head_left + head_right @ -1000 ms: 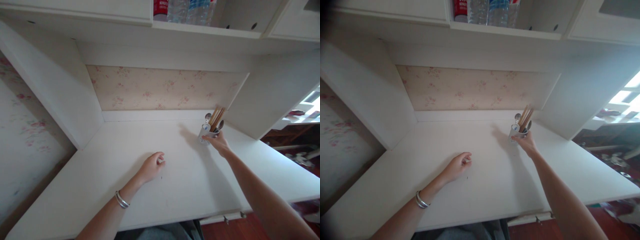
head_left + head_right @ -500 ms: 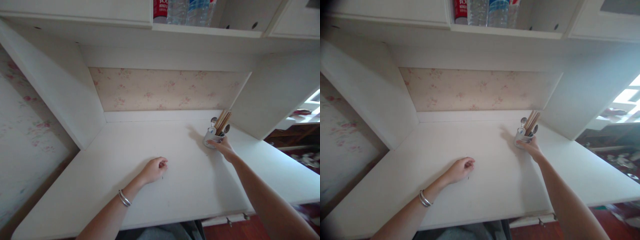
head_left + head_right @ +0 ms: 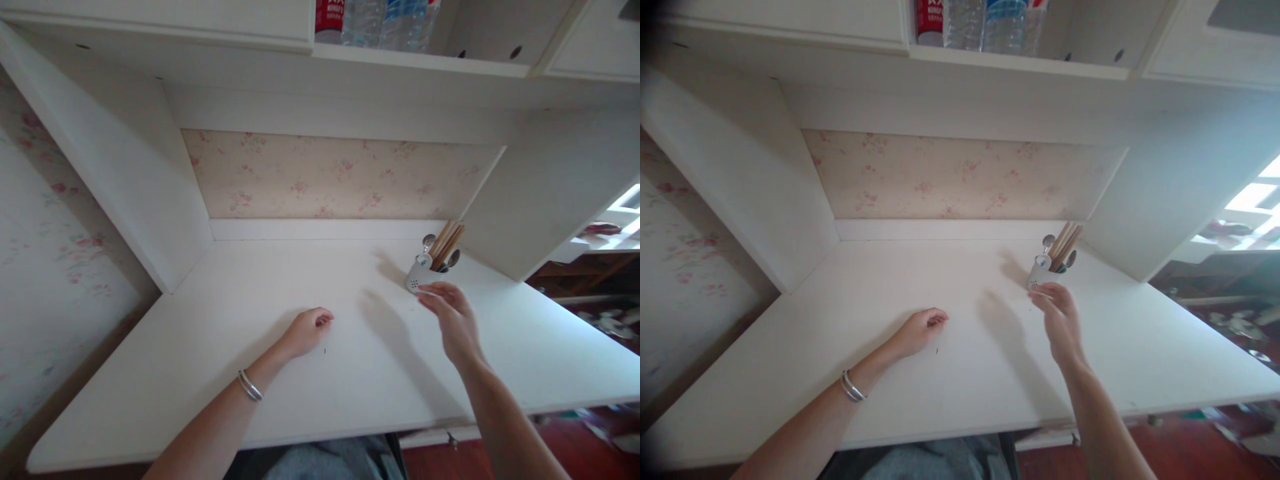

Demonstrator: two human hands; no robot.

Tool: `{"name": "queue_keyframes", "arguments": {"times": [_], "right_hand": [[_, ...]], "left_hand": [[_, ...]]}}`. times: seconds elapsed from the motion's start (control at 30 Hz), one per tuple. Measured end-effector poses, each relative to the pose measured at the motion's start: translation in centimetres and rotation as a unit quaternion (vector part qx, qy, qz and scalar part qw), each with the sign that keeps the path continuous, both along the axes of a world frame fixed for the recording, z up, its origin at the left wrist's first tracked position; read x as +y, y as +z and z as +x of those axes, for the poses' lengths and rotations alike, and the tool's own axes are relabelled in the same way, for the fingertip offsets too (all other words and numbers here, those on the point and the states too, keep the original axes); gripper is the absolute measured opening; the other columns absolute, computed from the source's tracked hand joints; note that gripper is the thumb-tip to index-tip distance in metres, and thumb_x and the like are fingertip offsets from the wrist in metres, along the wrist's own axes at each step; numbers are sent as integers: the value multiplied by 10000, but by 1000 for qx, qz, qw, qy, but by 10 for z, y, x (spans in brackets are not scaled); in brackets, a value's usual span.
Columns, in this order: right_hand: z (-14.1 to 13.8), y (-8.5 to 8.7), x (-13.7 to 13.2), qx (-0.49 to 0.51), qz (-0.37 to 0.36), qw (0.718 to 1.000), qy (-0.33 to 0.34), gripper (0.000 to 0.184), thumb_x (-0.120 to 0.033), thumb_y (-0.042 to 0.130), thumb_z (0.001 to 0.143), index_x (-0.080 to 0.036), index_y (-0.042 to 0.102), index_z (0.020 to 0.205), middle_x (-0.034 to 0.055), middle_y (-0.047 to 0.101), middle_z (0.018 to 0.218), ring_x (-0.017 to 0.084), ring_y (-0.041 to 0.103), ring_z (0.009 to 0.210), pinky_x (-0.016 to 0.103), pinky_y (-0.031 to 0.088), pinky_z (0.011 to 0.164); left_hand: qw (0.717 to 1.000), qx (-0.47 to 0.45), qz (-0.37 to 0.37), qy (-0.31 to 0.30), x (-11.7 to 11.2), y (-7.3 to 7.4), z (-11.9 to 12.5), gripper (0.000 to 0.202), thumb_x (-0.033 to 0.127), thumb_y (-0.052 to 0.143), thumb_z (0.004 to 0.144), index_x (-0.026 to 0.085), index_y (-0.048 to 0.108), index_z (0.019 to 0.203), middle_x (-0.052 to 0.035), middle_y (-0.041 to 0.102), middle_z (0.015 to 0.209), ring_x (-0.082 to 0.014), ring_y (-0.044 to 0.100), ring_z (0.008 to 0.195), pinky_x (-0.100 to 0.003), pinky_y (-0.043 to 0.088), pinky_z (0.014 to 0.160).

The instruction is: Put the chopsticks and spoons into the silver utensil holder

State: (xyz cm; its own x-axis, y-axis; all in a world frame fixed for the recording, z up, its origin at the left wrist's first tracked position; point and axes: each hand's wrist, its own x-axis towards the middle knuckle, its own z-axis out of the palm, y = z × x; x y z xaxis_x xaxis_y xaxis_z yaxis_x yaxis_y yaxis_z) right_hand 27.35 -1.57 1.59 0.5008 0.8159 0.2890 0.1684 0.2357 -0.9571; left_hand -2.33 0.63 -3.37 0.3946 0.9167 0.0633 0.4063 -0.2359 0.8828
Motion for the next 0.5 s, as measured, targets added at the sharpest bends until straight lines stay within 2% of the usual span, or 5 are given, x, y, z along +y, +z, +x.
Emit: {"name": "queue_keyframes", "arguments": {"times": [0.07, 0.13, 0.23, 0.37, 0.5], "right_hand": [[-41, 0, -4, -20, -72, 989, 127, 198, -331, 585, 752, -203, 583, 903, 22, 659, 827, 143, 624, 665, 285, 506, 657], [-83, -5, -1, -62, -138, 962, 228, 188, -354, 534, 788, -186, 602, 839, 6, 639, 702, 106, 542, 502, 230, 432, 494], [-139, -18, 14, -113, -161, 924, 329, 242, -347, 465, 828, -178, 619, 750, -11, 598, 599, 82, 471, 430, 208, 356, 439], [-185, -38, 32, -160, -136, 926, 315, 268, -350, 463, 852, -176, 628, 732, -3, 606, 598, 99, 527, 521, 207, 369, 502], [-191, -49, 30, -192, -96, 927, 308, 283, -354, 431, 889, -195, 661, 851, 11, 660, 716, 117, 576, 630, 225, 400, 600]], "left_hand": [[1000, -16, -5, 12, 2, 0, -1, 281, 323, 514, 815, 146, 640, 994, -63, 680, 924, -157, 614, 836, -266, 459, 772], [999, -34, -14, 13, 4, 0, -2, 292, 358, 478, 836, 144, 633, 961, -42, 666, 833, -140, 596, 724, -248, 451, 673], [998, -56, -16, 13, 8, -1, -5, 247, 299, 435, 839, 138, 624, 848, -22, 633, 737, -120, 548, 620, -228, 417, 585], [994, -71, -9, 82, 14, -4, -12, 252, 150, 405, 774, 133, 627, 893, -49, 652, 811, -144, 576, 731, -237, 435, 644], [995, -71, -18, 73, 16, -9, -18, 358, 97, 408, 727, 147, 625, 1007, -59, 666, 884, -155, 589, 765, -245, 445, 662]]}}
